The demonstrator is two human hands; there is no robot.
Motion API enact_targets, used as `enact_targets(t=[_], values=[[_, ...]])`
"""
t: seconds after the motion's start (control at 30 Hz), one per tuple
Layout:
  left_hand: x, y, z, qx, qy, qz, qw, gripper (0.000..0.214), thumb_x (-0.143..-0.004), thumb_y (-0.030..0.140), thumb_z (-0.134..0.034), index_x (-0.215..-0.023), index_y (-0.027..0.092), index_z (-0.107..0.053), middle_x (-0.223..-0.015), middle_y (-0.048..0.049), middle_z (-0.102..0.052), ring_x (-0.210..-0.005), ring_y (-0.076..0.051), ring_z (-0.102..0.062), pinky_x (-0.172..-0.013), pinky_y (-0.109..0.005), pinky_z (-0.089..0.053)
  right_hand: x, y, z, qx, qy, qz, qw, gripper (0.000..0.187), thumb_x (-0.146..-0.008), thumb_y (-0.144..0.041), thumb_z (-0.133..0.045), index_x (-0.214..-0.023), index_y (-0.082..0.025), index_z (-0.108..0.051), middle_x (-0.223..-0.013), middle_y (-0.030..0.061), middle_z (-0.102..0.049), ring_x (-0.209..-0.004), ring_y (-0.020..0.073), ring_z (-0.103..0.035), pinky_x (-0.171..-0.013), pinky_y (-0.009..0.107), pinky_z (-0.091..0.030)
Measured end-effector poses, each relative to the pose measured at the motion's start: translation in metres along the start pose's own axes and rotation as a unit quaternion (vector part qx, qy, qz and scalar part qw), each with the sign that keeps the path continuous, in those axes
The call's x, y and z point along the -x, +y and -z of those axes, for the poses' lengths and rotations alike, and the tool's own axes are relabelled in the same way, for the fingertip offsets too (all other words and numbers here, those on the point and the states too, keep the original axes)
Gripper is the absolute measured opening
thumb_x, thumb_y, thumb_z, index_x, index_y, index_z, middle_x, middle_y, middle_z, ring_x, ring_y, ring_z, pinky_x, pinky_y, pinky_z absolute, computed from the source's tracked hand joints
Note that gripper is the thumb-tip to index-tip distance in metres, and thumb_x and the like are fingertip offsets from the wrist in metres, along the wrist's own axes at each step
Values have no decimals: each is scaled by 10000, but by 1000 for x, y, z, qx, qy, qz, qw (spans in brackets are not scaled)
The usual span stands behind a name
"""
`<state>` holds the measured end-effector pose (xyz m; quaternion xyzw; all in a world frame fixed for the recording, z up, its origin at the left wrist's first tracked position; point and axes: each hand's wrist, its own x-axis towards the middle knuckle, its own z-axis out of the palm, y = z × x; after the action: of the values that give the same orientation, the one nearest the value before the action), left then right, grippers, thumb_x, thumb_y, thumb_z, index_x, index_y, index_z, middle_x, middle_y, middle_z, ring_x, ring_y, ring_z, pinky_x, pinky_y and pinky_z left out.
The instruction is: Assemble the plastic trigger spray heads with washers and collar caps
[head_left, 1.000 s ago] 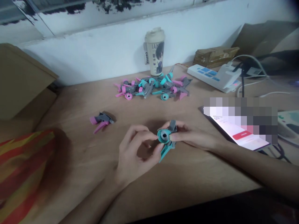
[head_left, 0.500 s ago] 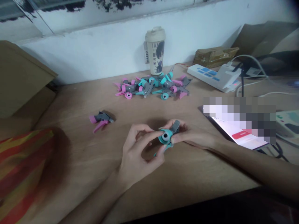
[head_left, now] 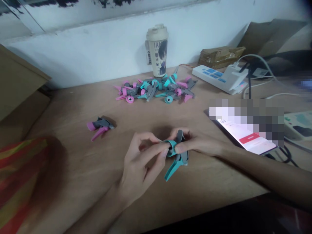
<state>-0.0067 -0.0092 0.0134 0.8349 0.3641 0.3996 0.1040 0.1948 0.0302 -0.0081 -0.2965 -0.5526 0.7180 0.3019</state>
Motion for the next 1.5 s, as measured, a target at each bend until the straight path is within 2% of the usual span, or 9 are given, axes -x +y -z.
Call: enact_targets(t=[0.27,0.47,0.57,0.7,0.93,1.03,1.23,1.5], values=[[8,2,2,-4,-22,-84,996,261,-815,81,-545,-1023,224,-615,-986,-38,-468,-836,-130,-553,-666,-251,-539,0,2,3,-118,-130,-66,982,238,-661,-306,-755,-815,-153,-656,-725,-27,-675,-624,64,-615,-591,162,-492],[6,5,1,-44,-9,-105,994,271,-757,54,-565,-929,255,-626,-942,-15,-488,-812,-133,-562,-656,-256,-543,-1,10,6,-160,-189,-96,964,223,-703,-286,-724,-869,-155,-653,-787,-3,-690,-657,59,-616,-618,155,-494],[4,4,-1,-26,0,-75,997,240,-759,51,-587,-917,228,-624,-959,-15,-480,-762,-100,-570,-629,-220,-540,-2,9,4,-182,-171,-92,964,174,-735,-270,-700,-850,-154,-641,-758,-9,-678,-658,58,-619,-628,157,-498],[2,5,-2,2,6,-37,999,179,-787,65,-584,-901,198,-618,-917,-18,-462,-756,-96,-579,-632,-215,-539,-1,4,-1,-187,-142,-95,967,159,-750,-272,-685,-840,-158,-620,-751,1,-673,-627,84,-627,-563,185,-509],[1,11,2,5,15,-30,999,182,-768,53,-579,-876,193,-620,-875,-11,-467,-762,-104,-563,-639,-229,-522,-2,4,1,-141,-141,-96,975,179,-734,-281,-701,-852,-163,-635,-727,-31,-640,-613,38,-583,-528,110,-454],[1,11,3,5,5,-27,1000,185,-768,41,-572,-873,187,-614,-876,-15,-469,-767,-103,-554,-651,-236,-507,-2,4,1,-132,-135,-91,978,188,-732,-292,-702,-849,-161,-634,-749,-21,-652,-623,43,-583,-517,114,-445],[1,8,4,-5,-34,-45,998,174,-761,53,-543,-861,189,-588,-900,-31,-456,-820,-128,-545,-684,-260,-503,-2,0,-2,-78,-114,-74,988,223,-697,-281,-733,-863,-160,-646,-755,-33,-643,-655,42,-584,-600,134,-473],[-4,7,4,-52,-59,-49,996,173,-718,75,-559,-853,181,-538,-849,-28,-487,-783,-144,-518,-636,-263,-473,-2,2,-1,-63,-89,-83,991,255,-710,-352,-712,-856,-164,-622,-769,-14,-648,-664,69,-593,-566,159,-463]])
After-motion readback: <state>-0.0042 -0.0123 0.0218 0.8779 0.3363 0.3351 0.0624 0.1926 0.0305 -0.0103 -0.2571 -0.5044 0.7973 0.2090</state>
